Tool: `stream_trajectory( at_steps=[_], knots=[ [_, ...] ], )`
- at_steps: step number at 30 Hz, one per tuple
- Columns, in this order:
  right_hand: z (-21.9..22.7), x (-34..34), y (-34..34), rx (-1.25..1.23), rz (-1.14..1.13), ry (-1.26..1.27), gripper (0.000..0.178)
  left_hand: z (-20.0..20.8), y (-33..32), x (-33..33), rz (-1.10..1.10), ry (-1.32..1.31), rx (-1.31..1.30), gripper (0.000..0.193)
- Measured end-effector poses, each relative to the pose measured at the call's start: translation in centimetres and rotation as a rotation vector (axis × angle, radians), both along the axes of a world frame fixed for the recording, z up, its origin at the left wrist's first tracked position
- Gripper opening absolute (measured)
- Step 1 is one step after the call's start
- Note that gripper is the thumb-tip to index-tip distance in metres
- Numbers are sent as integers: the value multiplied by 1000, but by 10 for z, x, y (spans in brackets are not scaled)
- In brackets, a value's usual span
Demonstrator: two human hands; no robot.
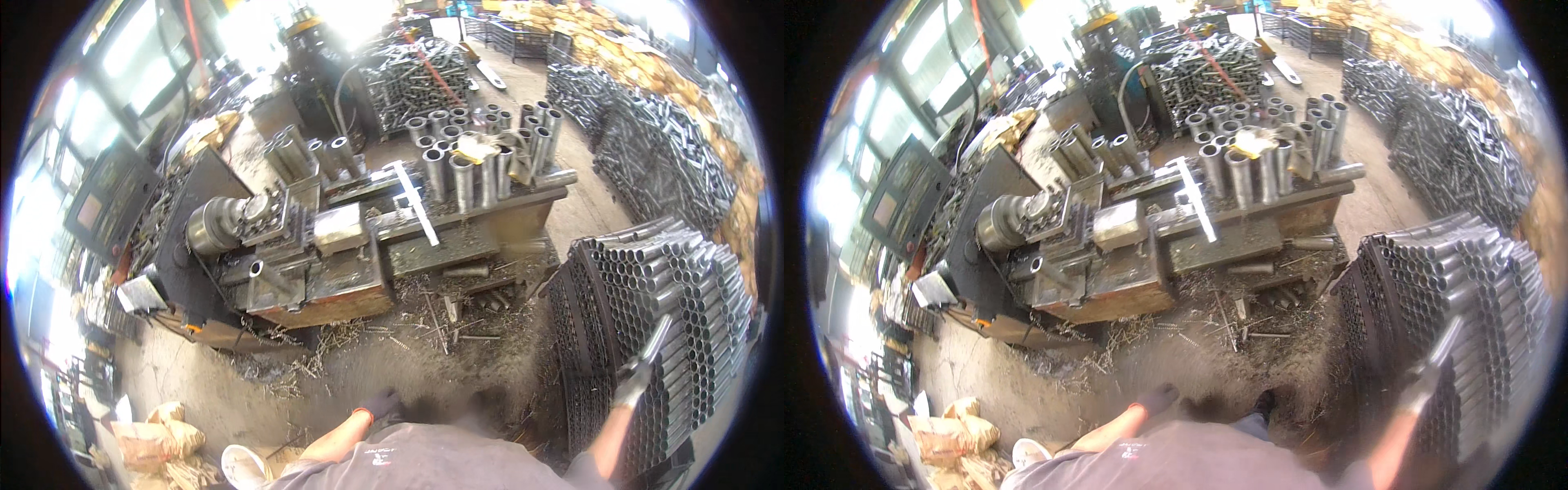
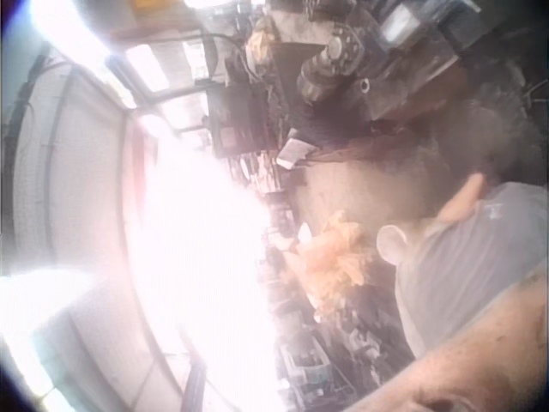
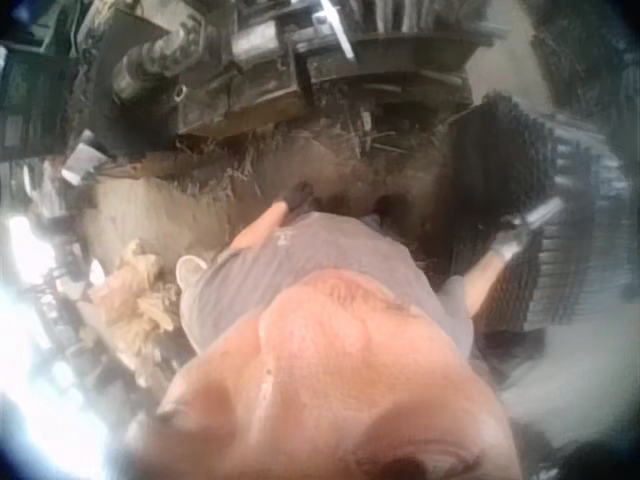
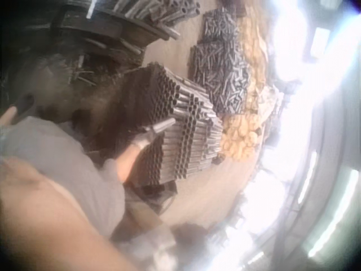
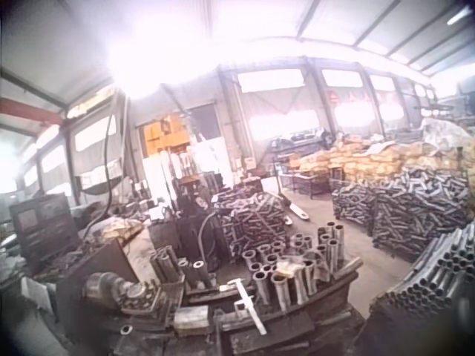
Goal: The person repeatedly loads short metal tubes into a lathe chuck, secures them, and removes them after a brief machine cycle. The person handles the tubes one at a time, placing them into a nearby container after removal.
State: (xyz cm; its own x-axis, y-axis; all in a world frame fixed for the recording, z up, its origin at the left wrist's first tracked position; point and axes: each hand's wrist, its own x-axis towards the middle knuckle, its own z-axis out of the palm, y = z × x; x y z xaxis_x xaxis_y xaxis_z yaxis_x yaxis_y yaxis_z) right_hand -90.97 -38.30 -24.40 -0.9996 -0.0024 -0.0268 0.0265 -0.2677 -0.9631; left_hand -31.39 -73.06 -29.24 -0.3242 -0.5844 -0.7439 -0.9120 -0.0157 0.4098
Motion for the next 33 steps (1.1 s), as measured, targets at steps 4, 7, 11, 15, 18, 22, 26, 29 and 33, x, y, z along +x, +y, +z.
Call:
stream_trajectory(
  at_steps=[4,7,11,15,18,22,26,29,33],
  knots=[
    [-9,185,-83,-45,297,-383,39,15,-23,5,-43,203,87,51],
    [-2,305,-152,-64,666,-746,37,40,-45,9,-253,329,-243,65],
    [24,422,-244,204,1165,-768,41,103,-70,32,-547,533,-834,86],
    [75,468,-320,389,1732,-473,68,161,-105,83,-702,496,-839,58],
    [117,486,-363,457,1841,-406,81,181,-124,133,-527,385,-735,48],
    [174,480,-405,282,1898,-315,92,182,-164,187,197,685,-902,39],
    [196,462,-488,581,1940,418,50,192,-242,226,808,938,-546,31],
    [182,477,-542,434,1739,560,31,204,-308,231,930,1175,-633,11],
    [154,516,-601,383,1571,616,30,200,-373,227,805,1105,-467,29]
  ],
)
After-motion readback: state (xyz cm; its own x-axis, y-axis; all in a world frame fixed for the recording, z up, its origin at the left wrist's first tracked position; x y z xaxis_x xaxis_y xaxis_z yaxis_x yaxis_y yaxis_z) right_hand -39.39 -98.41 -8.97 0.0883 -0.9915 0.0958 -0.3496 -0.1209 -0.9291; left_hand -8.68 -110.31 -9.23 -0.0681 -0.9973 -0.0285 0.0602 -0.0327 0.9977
